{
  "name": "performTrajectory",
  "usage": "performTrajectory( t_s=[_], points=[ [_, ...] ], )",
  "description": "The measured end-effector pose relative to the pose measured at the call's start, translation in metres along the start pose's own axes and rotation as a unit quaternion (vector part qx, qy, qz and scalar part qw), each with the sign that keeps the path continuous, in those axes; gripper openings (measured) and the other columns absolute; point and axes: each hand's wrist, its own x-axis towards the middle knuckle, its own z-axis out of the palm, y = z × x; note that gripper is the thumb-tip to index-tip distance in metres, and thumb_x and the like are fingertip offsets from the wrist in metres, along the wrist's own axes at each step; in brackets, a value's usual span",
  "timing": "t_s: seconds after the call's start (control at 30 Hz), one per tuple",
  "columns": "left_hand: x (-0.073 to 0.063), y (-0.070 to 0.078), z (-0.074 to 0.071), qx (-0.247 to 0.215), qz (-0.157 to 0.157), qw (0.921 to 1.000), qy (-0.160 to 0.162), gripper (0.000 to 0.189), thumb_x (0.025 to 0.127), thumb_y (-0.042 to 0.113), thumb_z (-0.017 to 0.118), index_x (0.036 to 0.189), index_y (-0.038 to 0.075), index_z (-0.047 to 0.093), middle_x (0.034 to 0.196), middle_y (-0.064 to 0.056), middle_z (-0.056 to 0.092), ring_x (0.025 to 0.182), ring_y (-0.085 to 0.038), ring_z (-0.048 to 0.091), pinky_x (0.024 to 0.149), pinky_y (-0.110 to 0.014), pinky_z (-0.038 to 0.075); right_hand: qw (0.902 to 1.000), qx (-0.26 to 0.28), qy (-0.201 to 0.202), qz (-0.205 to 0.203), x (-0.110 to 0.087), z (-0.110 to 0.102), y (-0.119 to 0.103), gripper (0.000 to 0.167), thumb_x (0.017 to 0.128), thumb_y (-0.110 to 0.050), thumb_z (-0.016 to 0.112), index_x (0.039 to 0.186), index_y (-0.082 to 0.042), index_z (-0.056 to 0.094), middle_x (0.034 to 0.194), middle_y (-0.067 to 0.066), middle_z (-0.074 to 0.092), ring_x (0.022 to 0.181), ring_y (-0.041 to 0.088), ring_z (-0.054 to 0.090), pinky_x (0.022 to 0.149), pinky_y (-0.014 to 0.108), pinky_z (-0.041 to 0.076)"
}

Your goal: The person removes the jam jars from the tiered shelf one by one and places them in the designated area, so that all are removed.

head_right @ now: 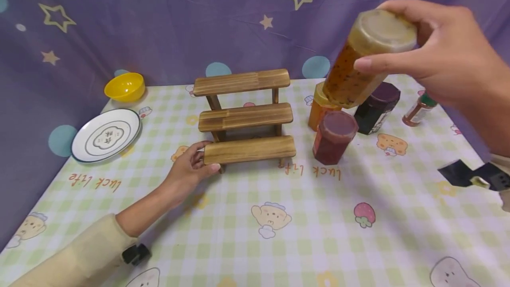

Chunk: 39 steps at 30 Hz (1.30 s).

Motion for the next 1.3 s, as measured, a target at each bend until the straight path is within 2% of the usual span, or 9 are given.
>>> performTrajectory(
  t_s=[0.13,0.23,0.4,0.67,0.73,0.97,1.1,1.2,1.3],
  points=[
    [0.000,0.001,0.001,0.003,-0.001,1.0000,0.003,0.067,0.091,0.015,0.068,0.148,0.017,0.032,0.132,-0.008,0.047,0.112,-0.021,0.045,0.091,-0.034,0.043,0.9993,0.015,0.034,-0.008,-0.002,-0.019,0.006,0.062,0.062,0.037,0.063,0.119,0.013,0.058,0.102,0.016,0.062,0.080,0.020,0.059,0.059,0.017,0.051],
    [0.000,0.001,0.001,0.008,-0.001,1.0000,0.006,0.066,0.091,0.015,0.068,0.147,0.017,0.033,0.128,-0.007,0.048,0.102,-0.020,0.042,0.082,-0.033,0.039,0.9950,-0.073,0.067,0.011,-0.006,-0.030,0.007,0.063,0.062,0.032,0.068,0.118,0.004,0.063,0.099,0.008,0.063,0.079,0.015,0.057,0.058,0.013,0.048],
    [0.000,0.001,0.002,0.006,-0.001,1.0000,0.005,0.066,0.091,0.014,0.068,0.147,0.018,0.033,0.123,-0.006,0.048,0.098,-0.020,0.042,0.080,-0.032,0.039,0.9551,-0.271,0.087,0.082,-0.016,-0.049,0.008,0.063,0.065,0.012,0.081,0.116,-0.020,0.065,0.092,-0.010,0.062,0.072,0.005,0.052,0.053,0.010,0.040],
    [0.001,0.002,0.002,0.009,0.001,0.9999,0.005,0.066,0.091,0.015,0.068,0.147,0.018,0.033,0.117,-0.007,0.046,0.093,-0.020,0.039,0.076,-0.033,0.036,0.9049,-0.399,0.055,0.137,-0.038,-0.077,0.026,0.059,0.067,-0.009,0.088,0.114,-0.033,0.062,0.082,-0.020,0.056,0.058,0.000,0.049,0.042,0.020,0.036],
    [0.001,0.002,0.002,0.009,0.000,0.9999,0.007,0.066,0.091,0.015,0.068,0.147,0.018,0.033,0.119,-0.006,0.047,0.094,-0.020,0.040,0.077,-0.033,0.036,0.9038,-0.396,0.062,0.151,-0.046,-0.078,0.031,0.064,0.068,-0.010,0.088,0.121,-0.033,0.060,0.087,-0.020,0.055,0.062,-0.002,0.050,0.045,0.017,0.038],
    [0.001,0.001,0.001,-0.002,-0.007,1.0000,0.004,0.067,0.091,0.014,0.068,0.147,0.017,0.032,0.136,-0.009,0.047,0.118,-0.024,0.049,0.094,-0.037,0.045,0.9427,-0.303,0.059,0.127,-0.074,-0.064,0.052,0.064,0.070,0.007,0.081,0.123,-0.021,0.061,0.096,-0.013,0.059,0.075,-0.001,0.055,0.057,0.009,0.044],
    [0.001,0.000,0.001,-0.004,-0.005,1.0000,0.004,0.067,0.091,0.014,0.068,0.147,0.017,0.032,0.136,-0.009,0.047,0.117,-0.024,0.049,0.093,-0.036,0.046,0.9456,-0.291,0.065,0.131,-0.089,-0.053,0.061,0.061,0.075,0.007,0.078,0.126,-0.020,0.057,0.102,-0.011,0.057,0.086,0.002,0.054,0.064,0.006,0.043],
    [0.001,0.000,0.001,-0.006,-0.001,1.0000,0.004,0.066,0.091,0.014,0.068,0.147,0.016,0.033,0.135,-0.010,0.047,0.113,-0.024,0.049,0.091,-0.035,0.045,0.9243,-0.328,0.058,0.186,-0.097,-0.049,0.066,0.073,0.083,-0.009,0.077,0.144,-0.027,0.042,0.136,-0.005,0.050,0.124,0.015,0.049,0.082,0.007,0.042],
    [0.001,0.000,0.001,-0.009,-0.001,1.0000,0.002,0.066,0.091,0.013,0.068,0.147,0.016,0.032,0.137,-0.010,0.047,0.118,-0.025,0.049,0.094,-0.037,0.046,0.8943,-0.369,0.036,0.251,-0.103,-0.045,0.072,0.088,0.084,-0.030,0.077,0.154,-0.026,0.023,0.158,0.006,0.023,0.143,0.037,0.018,0.108,0.035,0.035]
  ],
)
